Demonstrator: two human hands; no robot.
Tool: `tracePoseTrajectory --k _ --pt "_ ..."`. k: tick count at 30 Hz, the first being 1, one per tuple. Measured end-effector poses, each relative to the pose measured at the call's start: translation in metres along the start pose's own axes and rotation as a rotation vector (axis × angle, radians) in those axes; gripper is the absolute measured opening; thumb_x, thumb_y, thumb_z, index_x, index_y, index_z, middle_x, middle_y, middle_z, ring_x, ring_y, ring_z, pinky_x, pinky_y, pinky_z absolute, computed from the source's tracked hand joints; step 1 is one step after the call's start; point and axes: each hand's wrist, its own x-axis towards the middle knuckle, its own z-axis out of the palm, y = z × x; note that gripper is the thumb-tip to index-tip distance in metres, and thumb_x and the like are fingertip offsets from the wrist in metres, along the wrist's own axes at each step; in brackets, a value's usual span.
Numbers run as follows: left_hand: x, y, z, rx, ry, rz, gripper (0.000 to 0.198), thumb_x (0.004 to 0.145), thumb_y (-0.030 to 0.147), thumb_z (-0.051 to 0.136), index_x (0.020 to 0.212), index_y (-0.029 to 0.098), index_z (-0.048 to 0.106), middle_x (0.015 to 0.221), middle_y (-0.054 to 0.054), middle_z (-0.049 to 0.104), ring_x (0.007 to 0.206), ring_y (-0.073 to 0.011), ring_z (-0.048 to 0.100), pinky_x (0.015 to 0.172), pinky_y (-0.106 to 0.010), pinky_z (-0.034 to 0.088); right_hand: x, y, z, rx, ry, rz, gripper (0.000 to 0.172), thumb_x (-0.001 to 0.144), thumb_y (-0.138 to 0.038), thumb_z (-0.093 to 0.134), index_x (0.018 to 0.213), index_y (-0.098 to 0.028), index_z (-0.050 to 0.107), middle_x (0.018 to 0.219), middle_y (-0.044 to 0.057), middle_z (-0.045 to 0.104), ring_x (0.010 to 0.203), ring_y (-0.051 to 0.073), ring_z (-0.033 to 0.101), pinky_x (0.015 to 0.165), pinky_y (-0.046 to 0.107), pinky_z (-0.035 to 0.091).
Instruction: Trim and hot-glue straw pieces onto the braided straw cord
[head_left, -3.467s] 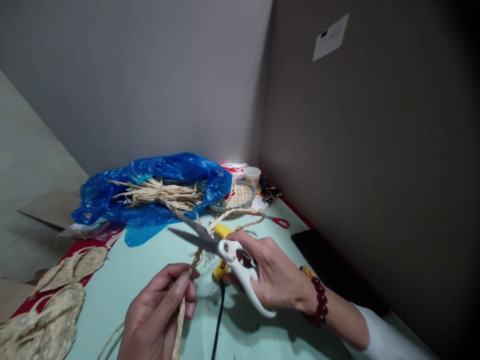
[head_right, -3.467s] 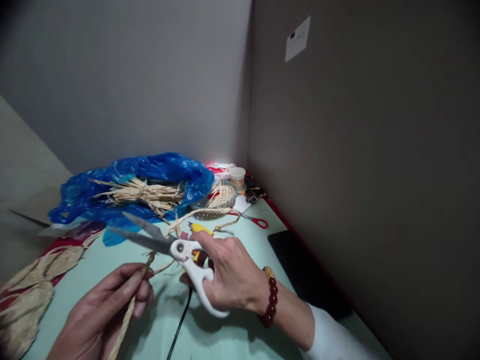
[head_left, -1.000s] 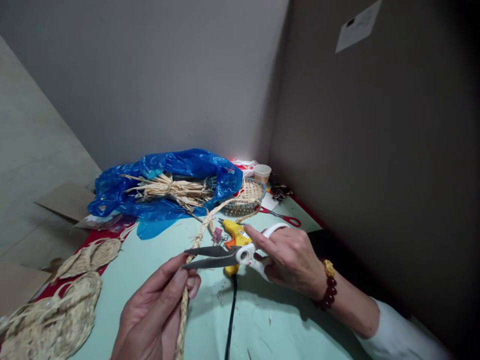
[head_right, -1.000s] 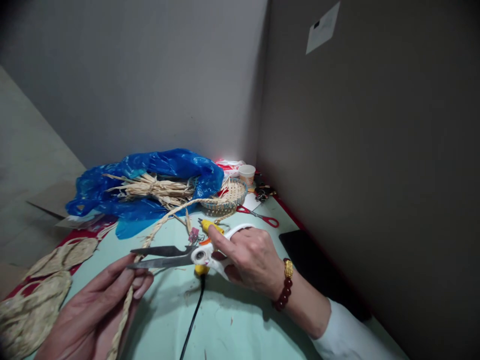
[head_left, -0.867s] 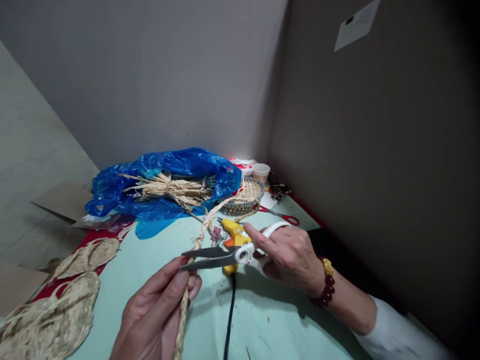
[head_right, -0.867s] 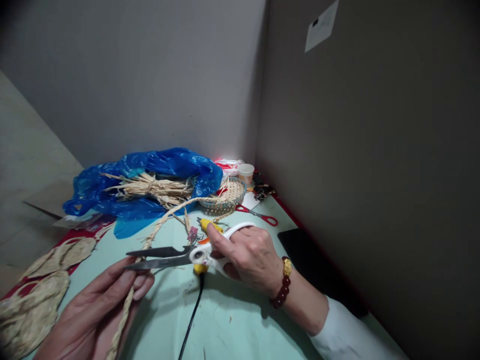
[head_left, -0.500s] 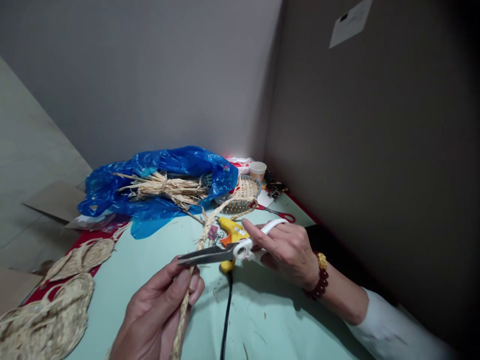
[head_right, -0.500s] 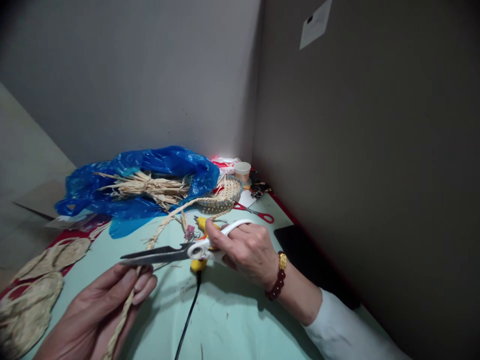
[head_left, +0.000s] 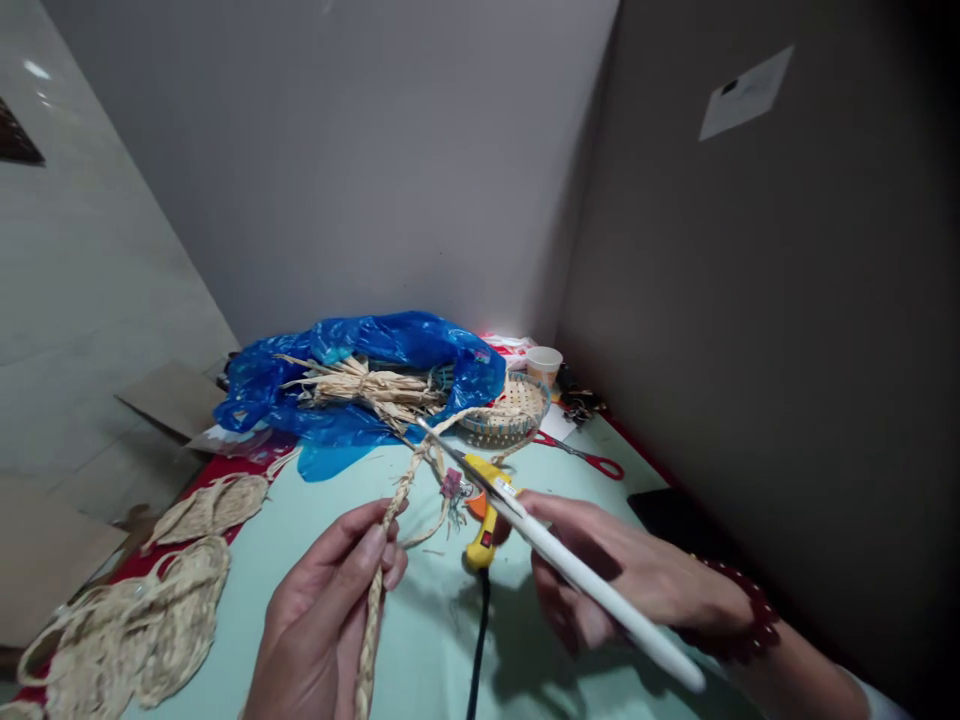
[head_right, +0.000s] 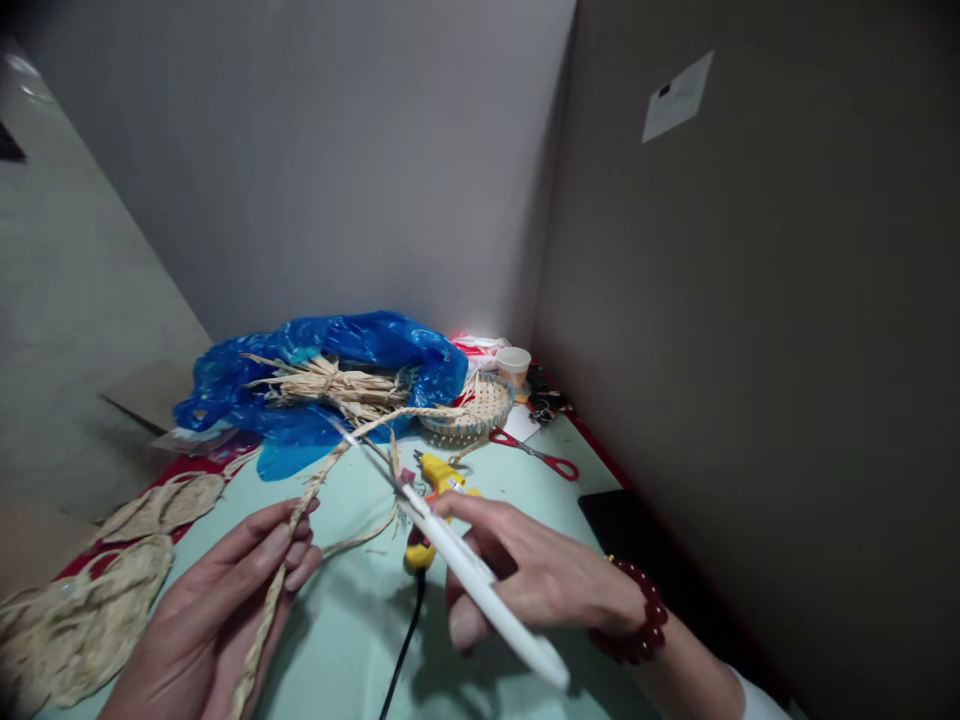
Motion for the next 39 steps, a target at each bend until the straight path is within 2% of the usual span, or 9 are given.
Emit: tracePoseTrajectory --k 4,7,12,17,21,27,31,35,39 --pt "0.003 0.001 -0.002 -0.020 0.000 0.018 0.029 0.062 0.019 0.087 0.089 0.019 0.077 0.078 -0.004 0.071 0.063 -0.0106 0.061 0.061 -0.019 0.055 0.003 0.014 0.002 0.340 -0.290 -0.049 0.065 0.073 -0.051 0.079 0.122 -0.015 0.054 0.070 0.000 0.067 0.040 0.007 0.053 0.039 0.016 0.044" --pt "0.002 0.003 0.001 -0.048 0.006 0.023 0.034 0.054 0.019 0.090 0.086 0.019 0.078 0.078 -0.004 0.072 0.063 -0.0108 0.061 0.061 -0.020 0.055 0.008 0.020 0.003 0.268 -0.358 -0.116 0.067 0.077 -0.053 0.076 0.124 -0.008 0.059 0.058 -0.003 0.060 0.037 0.006 0.050 0.039 0.014 0.041" --pt "-0.007 0.009 0.011 -0.118 0.023 0.013 0.037 0.044 0.023 0.094 0.078 0.018 0.079 0.066 -0.003 0.070 0.062 -0.0126 0.061 0.055 -0.018 0.053 0.016 0.027 0.007 0.044 -0.242 -0.141 0.081 0.072 -0.070 0.069 0.114 -0.001 0.069 0.060 -0.001 0.054 0.046 0.005 0.042 0.040 0.013 0.032" --pt "-0.006 0.007 0.009 -0.134 -0.003 0.016 0.035 0.046 0.026 0.094 0.077 0.018 0.079 0.057 0.001 0.061 0.055 -0.0106 0.055 0.050 -0.017 0.050 0.017 0.032 0.008 0.005 -0.184 -0.115 0.071 0.077 -0.070 0.064 0.115 -0.010 0.073 0.063 -0.002 0.049 0.049 0.005 0.040 0.041 0.014 0.032" --pt "0.000 0.003 0.002 -0.148 -0.005 0.000 0.037 0.049 0.026 0.093 0.083 0.019 0.079 0.063 -0.002 0.068 0.057 -0.0148 0.062 0.050 -0.021 0.053 0.018 0.027 0.011 -0.021 -0.192 -0.060 0.068 0.078 -0.069 0.062 0.115 -0.013 0.072 0.073 0.002 0.054 0.056 0.008 0.043 0.046 0.016 0.038" --pt "0.000 0.001 0.000 -0.174 -0.005 -0.028 0.036 0.050 0.024 0.093 0.082 0.019 0.077 0.072 -0.004 0.074 0.061 -0.0185 0.069 0.055 -0.026 0.058 0.020 0.041 0.016 0.025 -0.215 -0.019 0.096 0.074 -0.089 0.040 0.111 -0.006 0.069 0.070 0.003 0.058 0.051 0.007 0.040 0.046 0.017 0.034" --pt "0.001 0.002 0.001 -0.190 0.010 0.001 0.035 0.051 0.024 0.093 0.082 0.021 0.077 0.073 -0.004 0.075 0.068 -0.0212 0.072 0.062 -0.027 0.059 0.016 0.039 0.022 0.038 -0.104 0.016 0.085 0.079 -0.083 0.045 0.105 -0.006 0.071 0.075 0.006 0.062 0.055 0.007 0.043 0.050 0.016 0.038" --pt "-0.001 0.004 0.005 -0.172 0.038 0.076 0.032 0.051 0.026 0.093 0.078 0.019 0.077 0.073 -0.004 0.075 0.074 -0.0231 0.073 0.067 -0.029 0.060 0.017 0.018 0.029 -0.108 -0.091 -0.037 0.066 0.081 -0.068 0.059 0.100 -0.006 0.073 0.068 0.001 0.056 0.052 0.005 0.041 0.049 0.015 0.039" --pt "-0.004 0.007 0.007 -0.161 0.088 0.119 0.032 0.050 0.026 0.093 0.076 0.019 0.077 0.072 -0.002 0.074 0.071 -0.0200 0.072 0.071 -0.028 0.059 0.020 0.010 0.035 -0.165 -0.082 -0.114 0.073 0.076 -0.072 0.063 0.095 -0.004 0.075 0.057 -0.002 0.048 0.043 0.004 0.038 0.039 0.013 0.032"
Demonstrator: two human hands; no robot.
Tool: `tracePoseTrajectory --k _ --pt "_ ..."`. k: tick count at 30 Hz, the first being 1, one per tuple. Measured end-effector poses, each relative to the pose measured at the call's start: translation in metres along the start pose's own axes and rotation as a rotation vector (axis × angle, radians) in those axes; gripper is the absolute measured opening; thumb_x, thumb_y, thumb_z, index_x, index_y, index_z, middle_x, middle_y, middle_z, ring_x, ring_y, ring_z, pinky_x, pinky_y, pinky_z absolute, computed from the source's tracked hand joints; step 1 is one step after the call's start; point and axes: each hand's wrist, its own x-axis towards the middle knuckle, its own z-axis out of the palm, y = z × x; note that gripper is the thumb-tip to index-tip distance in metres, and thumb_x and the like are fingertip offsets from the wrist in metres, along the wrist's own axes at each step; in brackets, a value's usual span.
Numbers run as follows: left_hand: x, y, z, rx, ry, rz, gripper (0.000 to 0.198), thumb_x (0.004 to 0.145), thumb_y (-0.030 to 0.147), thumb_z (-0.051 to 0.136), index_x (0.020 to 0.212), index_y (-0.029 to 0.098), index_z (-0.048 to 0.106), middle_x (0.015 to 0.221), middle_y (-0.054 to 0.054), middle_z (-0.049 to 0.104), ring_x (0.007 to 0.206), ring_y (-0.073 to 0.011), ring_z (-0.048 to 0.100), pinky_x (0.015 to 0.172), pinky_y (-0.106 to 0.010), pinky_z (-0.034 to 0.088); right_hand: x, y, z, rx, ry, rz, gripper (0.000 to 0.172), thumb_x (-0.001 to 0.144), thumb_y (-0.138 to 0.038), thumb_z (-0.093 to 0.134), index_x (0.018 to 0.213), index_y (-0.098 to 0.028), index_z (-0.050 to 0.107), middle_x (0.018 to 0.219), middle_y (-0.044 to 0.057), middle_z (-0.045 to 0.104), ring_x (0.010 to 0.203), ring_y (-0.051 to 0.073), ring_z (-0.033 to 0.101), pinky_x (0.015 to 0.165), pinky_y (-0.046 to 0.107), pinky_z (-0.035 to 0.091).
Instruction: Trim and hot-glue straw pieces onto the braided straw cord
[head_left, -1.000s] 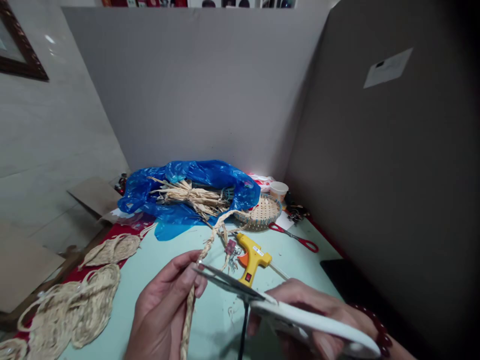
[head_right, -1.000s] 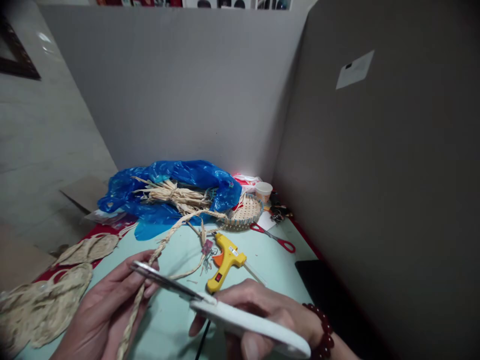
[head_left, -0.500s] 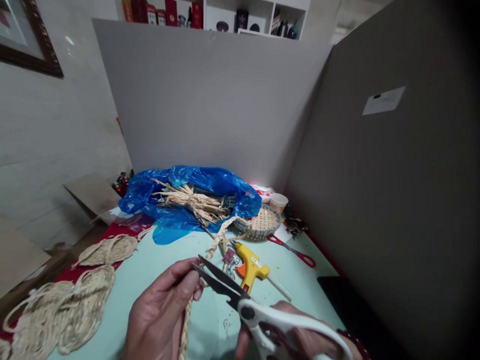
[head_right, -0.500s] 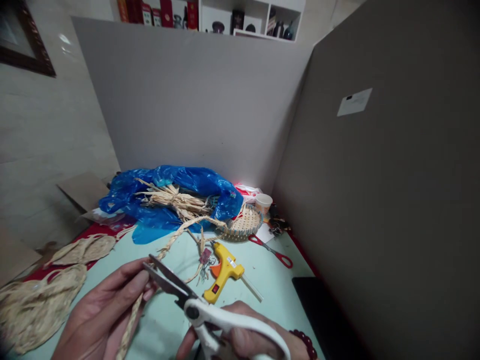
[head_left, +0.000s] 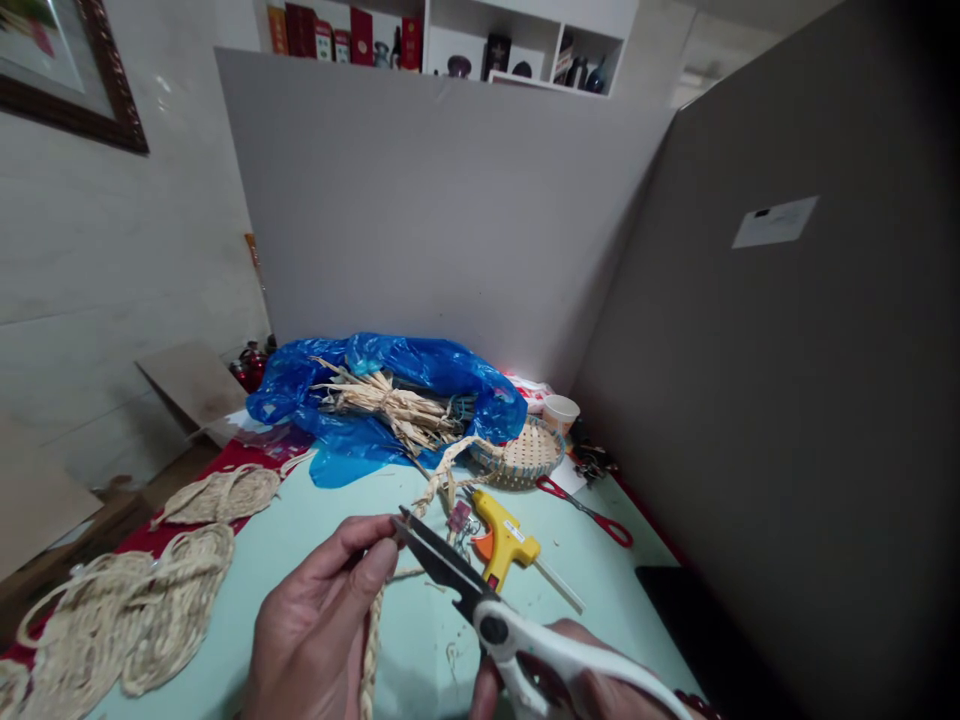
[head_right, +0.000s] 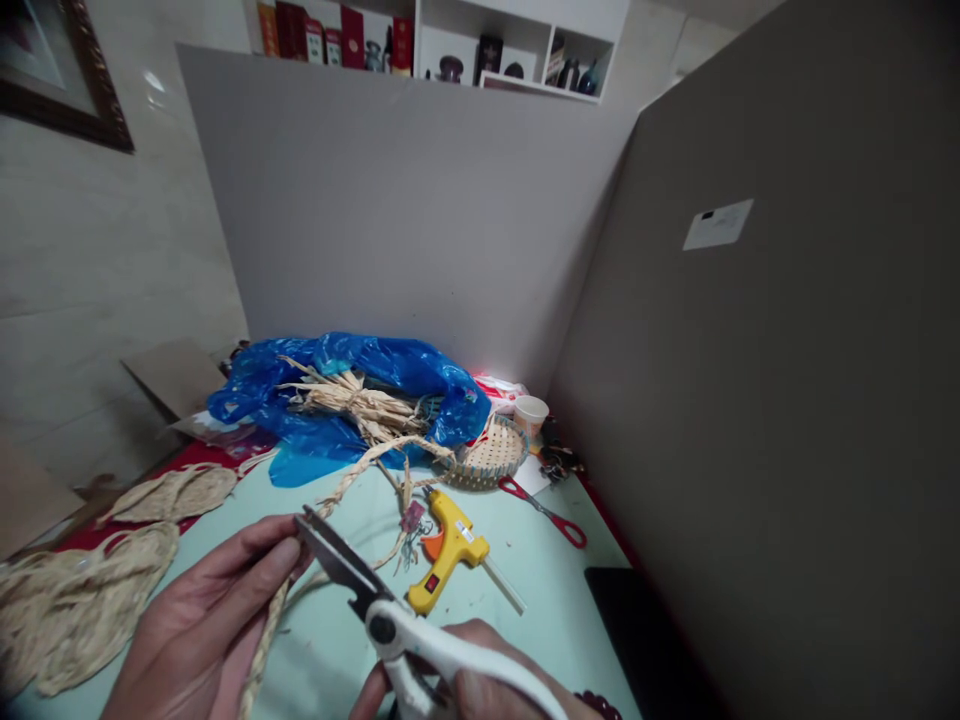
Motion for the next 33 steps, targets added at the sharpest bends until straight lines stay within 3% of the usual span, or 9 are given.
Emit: tracePoseTrajectory --k 7,11,15,18,23,26,29,33 --pt "0.005 -0.003 -0.004 0.091 -0.058 -0.022 0.026 0.059 0.024 0.088 0.082 0.019 0.076 0.071 -0.001 0.069 0.069 -0.0148 0.064 0.066 -0.021 0.054 -0.006 0.008 0.007 0.232 0.088 0.033 0.077 0.071 -0.076 0.065 0.106 -0.008 0.071 0.044 -0.010 0.034 0.034 0.002 0.025 0.032 0.012 0.020" --pt "0.005 -0.006 -0.004 0.140 -0.140 -0.018 0.019 0.070 0.028 0.081 0.083 0.018 0.073 0.064 0.002 0.057 0.055 -0.0084 0.049 0.052 -0.017 0.043 -0.012 0.011 0.010 0.343 0.275 0.010 0.080 0.073 -0.081 0.058 0.111 -0.011 0.068 0.043 -0.008 0.039 0.033 0.003 0.026 0.031 0.013 0.019" --pt "0.004 -0.005 -0.004 0.241 -0.195 -0.024 0.019 0.074 0.032 0.078 0.082 0.016 0.072 0.065 0.004 0.051 0.049 -0.0038 0.036 0.046 -0.015 0.032 -0.014 0.019 0.005 0.421 0.274 -0.019 0.074 0.080 -0.076 0.055 0.116 -0.012 0.063 0.043 -0.007 0.044 0.034 0.004 0.034 0.034 0.012 0.026" --pt "0.004 -0.004 -0.006 0.298 -0.181 -0.013 0.020 0.073 0.035 0.078 0.081 0.018 0.071 0.073 0.002 0.058 0.048 -0.0020 0.035 0.046 -0.015 0.031 -0.013 0.027 -0.003 0.477 0.200 -0.022 0.075 0.085 -0.073 0.052 0.123 -0.009 0.056 0.045 -0.005 0.052 0.032 0.005 0.041 0.032 0.011 0.028" --pt "0.001 -0.004 -0.004 0.304 -0.098 -0.006 0.024 0.062 0.035 0.085 0.076 0.018 0.074 0.073 0.001 0.063 0.042 -0.0004 0.033 0.041 -0.014 0.030 -0.013 0.033 -0.007 0.578 0.132 -0.037 0.082 0.086 -0.073 0.051 0.132 -0.005 0.046 0.049 0.001 0.062 0.027 0.005 0.042 0.029 0.010 0.029" --pt "-0.004 -0.003 0.003 0.326 -0.045 0.018 0.025 0.058 0.035 0.087 0.073 0.018 0.076 0.077 -0.002 0.069 0.039 -0.0010 0.033 0.038 -0.016 0.034 -0.014 0.031 -0.006 0.582 0.135 -0.026 0.081 0.084 -0.073 0.055 0.130 -0.006 0.049 0.051 0.002 0.064 0.029 0.004 0.044 0.030 0.009 0.030" --pt "-0.010 -0.002 0.010 0.356 -0.006 0.036 0.022 0.058 0.033 0.087 0.071 0.018 0.077 0.071 -0.004 0.071 0.041 -0.0051 0.045 0.041 -0.018 0.040 -0.013 0.026 -0.005 0.562 0.123 -0.026 0.080 0.081 -0.072 0.059 0.129 -0.008 0.052 0.054 0.002 0.064 0.030 0.004 0.046 0.031 0.010 0.031" --pt "-0.011 -0.002 0.010 0.312 0.013 0.031 0.024 0.052 0.031 0.090 0.070 0.018 0.078 0.078 -0.006 0.075 0.045 -0.0083 0.054 0.040 -0.019 0.041 -0.012 0.022 -0.002 0.486 0.152 -0.059 0.077 0.078 -0.075 0.060 0.119 -0.010 0.059 0.051 -0.004 0.055 0.031 0.003 0.041 0.030 0.011 0.026"
